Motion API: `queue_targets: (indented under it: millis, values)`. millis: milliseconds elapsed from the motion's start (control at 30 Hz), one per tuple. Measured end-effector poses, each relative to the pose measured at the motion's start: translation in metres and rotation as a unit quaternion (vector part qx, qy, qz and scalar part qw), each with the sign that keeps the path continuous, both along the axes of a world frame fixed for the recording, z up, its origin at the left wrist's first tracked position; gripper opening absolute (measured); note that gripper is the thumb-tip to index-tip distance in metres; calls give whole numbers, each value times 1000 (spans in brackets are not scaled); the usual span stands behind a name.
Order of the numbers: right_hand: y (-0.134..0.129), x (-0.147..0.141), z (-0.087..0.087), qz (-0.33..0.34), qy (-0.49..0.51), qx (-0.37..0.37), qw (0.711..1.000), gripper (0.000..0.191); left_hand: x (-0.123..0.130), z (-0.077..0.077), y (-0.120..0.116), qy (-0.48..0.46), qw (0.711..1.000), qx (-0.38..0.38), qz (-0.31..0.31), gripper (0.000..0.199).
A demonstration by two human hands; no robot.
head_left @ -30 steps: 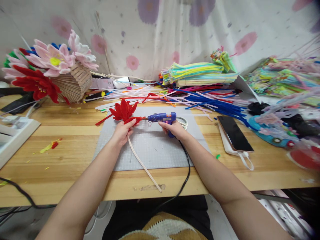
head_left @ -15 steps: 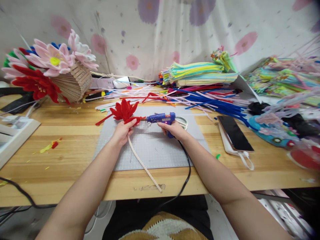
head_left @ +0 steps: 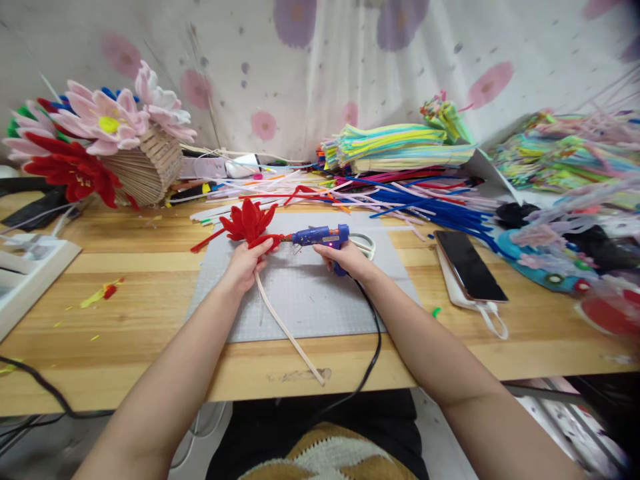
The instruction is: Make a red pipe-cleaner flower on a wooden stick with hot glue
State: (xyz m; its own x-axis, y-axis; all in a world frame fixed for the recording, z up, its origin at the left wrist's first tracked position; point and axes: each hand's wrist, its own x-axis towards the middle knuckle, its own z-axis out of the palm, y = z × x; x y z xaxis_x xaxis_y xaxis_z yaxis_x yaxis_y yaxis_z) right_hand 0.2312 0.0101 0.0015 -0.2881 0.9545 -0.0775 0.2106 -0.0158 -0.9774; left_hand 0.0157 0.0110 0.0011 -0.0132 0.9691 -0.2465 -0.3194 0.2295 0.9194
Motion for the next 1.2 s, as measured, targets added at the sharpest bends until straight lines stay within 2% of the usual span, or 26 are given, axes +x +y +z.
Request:
queue_targets:
  millis: [133,400,567,767,1000,1200]
  values:
    - [2,-2,0,-40,-4,3,999,40,0,1,0,-5,1000,2,-1,17]
    - [1,4,-1,0,1,5,1000,42,0,1,0,-5,1000,-6,3,14]
    - [3,1,-1,-41,-10,4,999,41,0,1,0,-7,1000,-4,2,16]
    - [3,5,1,0,-9,1,1000,43,0,0,0,-9,1000,-3,0,16]
    - [4,0,3,-28,-13,8,999,40,1,0,0,2,1000,4,1,17]
    - [3,8,4,6,-31,-6,999,43,1,0,0,0,1000,0,0,14]
